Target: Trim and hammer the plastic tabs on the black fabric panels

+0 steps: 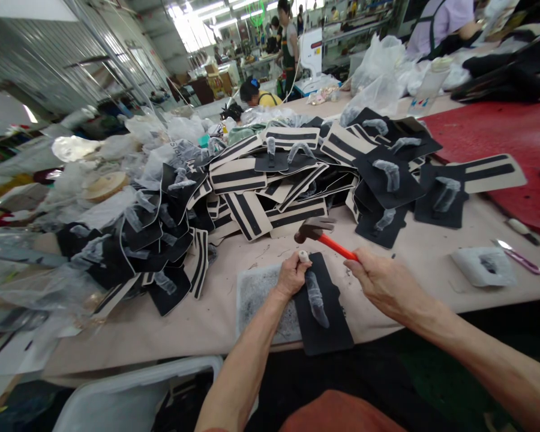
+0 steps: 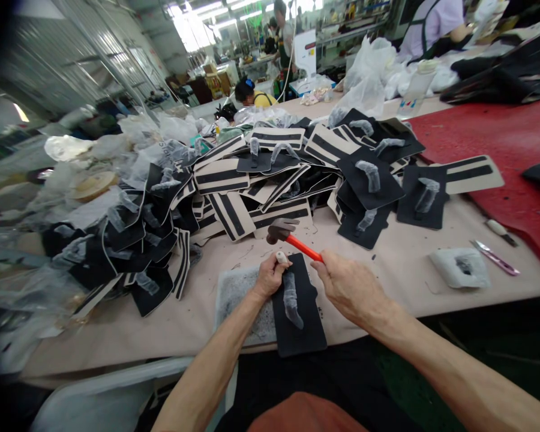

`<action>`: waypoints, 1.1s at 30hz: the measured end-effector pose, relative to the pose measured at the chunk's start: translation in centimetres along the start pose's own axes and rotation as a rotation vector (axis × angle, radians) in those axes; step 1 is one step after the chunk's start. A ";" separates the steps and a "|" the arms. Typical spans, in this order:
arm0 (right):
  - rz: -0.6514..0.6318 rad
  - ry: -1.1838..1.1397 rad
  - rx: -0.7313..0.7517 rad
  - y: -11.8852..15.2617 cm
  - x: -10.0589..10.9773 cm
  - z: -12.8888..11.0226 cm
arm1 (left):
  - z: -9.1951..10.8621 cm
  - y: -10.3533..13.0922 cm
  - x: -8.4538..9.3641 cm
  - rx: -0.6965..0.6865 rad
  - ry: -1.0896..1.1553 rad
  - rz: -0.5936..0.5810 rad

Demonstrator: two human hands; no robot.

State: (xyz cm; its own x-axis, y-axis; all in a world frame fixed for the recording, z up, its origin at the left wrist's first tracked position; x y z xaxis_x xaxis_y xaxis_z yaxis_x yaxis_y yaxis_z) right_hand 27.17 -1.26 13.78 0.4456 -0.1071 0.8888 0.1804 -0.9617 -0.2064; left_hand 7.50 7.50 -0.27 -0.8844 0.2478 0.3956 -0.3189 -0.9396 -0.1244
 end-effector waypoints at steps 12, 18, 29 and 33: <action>-0.158 0.154 0.030 0.0 -1.6 0.5 | -0.2 0.3 -0.1 -0.037 0.000 -0.059; 0.236 0.039 0.055 -0.3 1.6 -0.7 | -0.3 0.2 -0.2 -0.039 -0.008 -0.057; 0.121 0.079 0.047 0.3 0.7 0.0 | -0.2 0.1 -0.1 -0.036 -0.022 -0.059; -0.181 0.133 0.049 0.6 -1.6 0.8 | 0.0 0.2 0.0 -0.034 -0.045 -0.070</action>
State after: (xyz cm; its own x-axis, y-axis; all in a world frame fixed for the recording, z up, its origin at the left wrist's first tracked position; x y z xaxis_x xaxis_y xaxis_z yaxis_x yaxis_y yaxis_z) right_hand 27.26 -1.46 11.92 0.2833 0.0308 0.9585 0.2910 -0.9551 -0.0553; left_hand 7.45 7.31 -0.35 -0.8436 0.3007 0.4449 -0.3912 -0.9117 -0.1256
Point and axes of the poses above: each hand's wrist, its own y-axis away from the middle knuckle, its own x-axis out of the back of the hand, z = x × y, the point moved 5 cm from there along -y, towards the middle knuckle, and after that the axes turned 8 degrees about x, right-handed, at the moved point
